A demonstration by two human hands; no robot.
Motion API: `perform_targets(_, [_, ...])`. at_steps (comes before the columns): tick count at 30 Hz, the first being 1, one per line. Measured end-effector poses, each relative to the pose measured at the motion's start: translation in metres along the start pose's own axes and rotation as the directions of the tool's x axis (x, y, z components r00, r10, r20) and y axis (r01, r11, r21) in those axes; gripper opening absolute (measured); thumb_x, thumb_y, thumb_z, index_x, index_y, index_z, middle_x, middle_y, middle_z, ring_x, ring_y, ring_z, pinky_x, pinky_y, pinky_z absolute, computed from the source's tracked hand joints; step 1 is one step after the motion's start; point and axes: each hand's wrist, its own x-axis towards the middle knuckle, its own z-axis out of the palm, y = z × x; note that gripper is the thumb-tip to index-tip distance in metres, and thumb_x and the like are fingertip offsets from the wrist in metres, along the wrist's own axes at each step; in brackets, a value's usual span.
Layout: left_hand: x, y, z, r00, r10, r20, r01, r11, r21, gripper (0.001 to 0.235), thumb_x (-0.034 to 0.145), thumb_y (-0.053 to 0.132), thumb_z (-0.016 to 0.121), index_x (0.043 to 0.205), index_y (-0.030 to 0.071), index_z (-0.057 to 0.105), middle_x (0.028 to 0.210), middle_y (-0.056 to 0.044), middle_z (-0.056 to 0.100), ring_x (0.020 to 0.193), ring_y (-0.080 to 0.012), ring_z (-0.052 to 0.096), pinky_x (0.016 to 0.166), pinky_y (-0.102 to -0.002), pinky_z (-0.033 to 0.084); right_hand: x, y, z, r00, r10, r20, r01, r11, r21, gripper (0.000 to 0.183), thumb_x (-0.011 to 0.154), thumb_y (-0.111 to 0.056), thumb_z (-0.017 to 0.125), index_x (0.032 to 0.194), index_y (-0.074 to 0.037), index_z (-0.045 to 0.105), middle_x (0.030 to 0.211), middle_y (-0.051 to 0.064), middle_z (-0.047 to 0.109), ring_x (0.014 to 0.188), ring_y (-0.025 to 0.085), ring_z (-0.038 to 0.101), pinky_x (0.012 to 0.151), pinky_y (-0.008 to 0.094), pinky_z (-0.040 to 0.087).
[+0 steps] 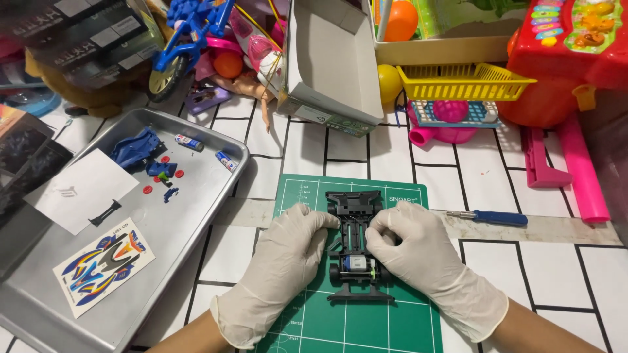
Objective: Assembling a toy car chassis by installing batteries and snapping on plastic covers.
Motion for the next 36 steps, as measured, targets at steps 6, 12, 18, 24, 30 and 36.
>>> perform_targets(6, [0.010, 0.020, -0.019, 0.977, -0.201, -0.076, 0.159, 0.914, -0.374, 0.022, 0.094, 0.008, 0.062, 0.110, 0.018, 0.074, 0.101, 0.002, 0.070, 0.101, -0.0153, 0.071, 0.095, -0.031, 0.055, 0.012, 0.013, 0.003, 0.997, 0.059, 0.046, -0.059, 0.998, -0.008, 0.015, 0.081, -0.013, 0.070, 0.067, -0.016, 0.067, 0.055, -0.005, 0.055, 0.057, 0.015, 0.052, 0.058, 0.033, 0.045])
perform_targets(12, [0.028, 0.026, -0.017, 0.944, -0.243, -0.221, 0.113, 0.872, -0.476, 0.024, 0.092, 0.007, 0.066, 0.107, 0.019, 0.079, 0.087, -0.005, 0.069, 0.080, -0.0162, 0.069, 0.075, -0.032, 0.059, 0.033, 0.043, 0.012, 0.991, 0.133, 0.026, -0.132, 0.990, -0.038, 0.022, 0.081, -0.025, 0.078, 0.064, -0.019, 0.066, 0.055, 0.001, 0.054, 0.062, 0.022, 0.064, 0.069, 0.034, 0.054])
perform_targets(18, [0.024, 0.051, -0.036, 0.883, -0.172, -0.436, -0.031, 0.906, -0.421, 0.025, 0.088, 0.006, 0.074, 0.107, 0.020, 0.080, 0.086, -0.002, 0.072, 0.083, -0.0138, 0.069, 0.083, -0.030, 0.056, 0.037, 0.051, 0.013, 0.979, 0.192, 0.061, -0.190, 0.981, -0.044, 0.022, 0.081, -0.030, 0.077, 0.064, -0.021, 0.068, 0.058, 0.001, 0.055, 0.065, 0.022, 0.065, 0.071, 0.033, 0.055])
perform_targets(24, [0.042, 0.028, -0.142, 0.845, -0.372, -0.384, 0.377, 0.924, -0.065, 0.015, 0.088, 0.036, 0.078, 0.102, 0.031, 0.081, 0.096, 0.002, 0.079, 0.100, -0.0216, 0.074, 0.090, -0.038, 0.054, 0.032, 0.055, 0.014, 0.984, 0.154, 0.085, -0.152, 0.988, -0.029, 0.021, 0.078, -0.029, 0.080, 0.061, -0.022, 0.069, 0.059, 0.000, 0.054, 0.069, 0.022, 0.065, 0.075, 0.034, 0.055])
perform_targets(30, [0.071, -0.030, -0.150, 0.777, -0.610, -0.158, 0.610, 0.667, 0.427, 0.032, 0.087, 0.042, 0.071, 0.114, 0.028, 0.080, 0.107, -0.007, 0.080, 0.107, -0.0295, 0.075, 0.094, -0.046, 0.056, 0.028, 0.061, 0.017, 0.991, 0.114, 0.068, -0.114, 0.993, -0.014, 0.021, 0.073, -0.032, 0.081, 0.057, -0.026, 0.069, 0.056, -0.003, 0.054, 0.065, 0.018, 0.061, 0.075, 0.029, 0.053])
perform_targets(36, [0.083, -0.050, -0.134, 0.773, -0.623, -0.120, 0.608, 0.672, 0.423, 0.049, 0.084, 0.047, 0.078, 0.123, 0.017, 0.076, 0.121, -0.018, 0.076, 0.120, -0.0387, 0.068, 0.099, -0.050, 0.054, 0.027, 0.051, 0.015, 0.998, 0.034, 0.056, -0.039, 0.996, 0.080, 0.024, 0.072, -0.029, 0.083, 0.053, -0.027, 0.068, 0.051, -0.006, 0.055, 0.062, 0.013, 0.061, 0.078, 0.024, 0.050])
